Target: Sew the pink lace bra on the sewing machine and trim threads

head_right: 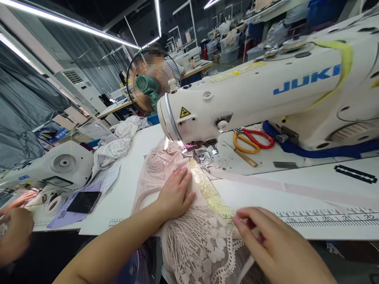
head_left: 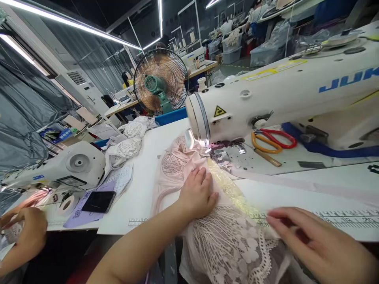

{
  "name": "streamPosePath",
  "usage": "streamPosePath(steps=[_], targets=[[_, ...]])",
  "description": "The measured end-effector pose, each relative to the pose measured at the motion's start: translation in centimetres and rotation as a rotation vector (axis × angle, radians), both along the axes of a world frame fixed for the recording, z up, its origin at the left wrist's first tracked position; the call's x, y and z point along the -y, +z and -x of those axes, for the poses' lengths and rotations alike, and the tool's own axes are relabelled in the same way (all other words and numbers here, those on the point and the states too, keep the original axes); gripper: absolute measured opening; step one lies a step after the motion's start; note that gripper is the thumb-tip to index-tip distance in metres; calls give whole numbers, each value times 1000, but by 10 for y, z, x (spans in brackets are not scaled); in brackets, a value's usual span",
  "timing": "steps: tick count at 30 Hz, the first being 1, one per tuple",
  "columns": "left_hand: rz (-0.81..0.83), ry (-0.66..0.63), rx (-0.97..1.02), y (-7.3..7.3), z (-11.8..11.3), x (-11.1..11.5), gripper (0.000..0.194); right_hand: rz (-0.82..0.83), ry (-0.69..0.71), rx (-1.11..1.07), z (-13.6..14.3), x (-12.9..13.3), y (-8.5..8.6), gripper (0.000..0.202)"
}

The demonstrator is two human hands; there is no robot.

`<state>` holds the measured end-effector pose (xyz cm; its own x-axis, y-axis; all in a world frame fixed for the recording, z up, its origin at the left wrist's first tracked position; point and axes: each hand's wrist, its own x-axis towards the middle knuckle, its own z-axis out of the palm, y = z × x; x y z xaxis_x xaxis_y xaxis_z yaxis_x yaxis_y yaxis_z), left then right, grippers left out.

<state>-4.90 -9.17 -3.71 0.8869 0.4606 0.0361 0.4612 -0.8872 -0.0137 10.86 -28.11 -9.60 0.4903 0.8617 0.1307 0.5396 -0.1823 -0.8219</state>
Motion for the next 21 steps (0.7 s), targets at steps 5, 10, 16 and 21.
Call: streamPosePath(steps=[5, 10, 16, 21], targets=[[-48, -18, 92, -6, 2, 0, 57, 159, 188, 28, 16, -54, 34, 24], [-108, -60, 171, -11, 4, -2, 53, 214, 192, 80, 22, -68, 36, 16], [-90, -34, 175, -10, 3, -3, 53, 178, 155, 111, 23, -69, 29, 13], [-73, -2, 152, -10, 3, -1, 54, 106, 102, 128, 30, -69, 30, 17]])
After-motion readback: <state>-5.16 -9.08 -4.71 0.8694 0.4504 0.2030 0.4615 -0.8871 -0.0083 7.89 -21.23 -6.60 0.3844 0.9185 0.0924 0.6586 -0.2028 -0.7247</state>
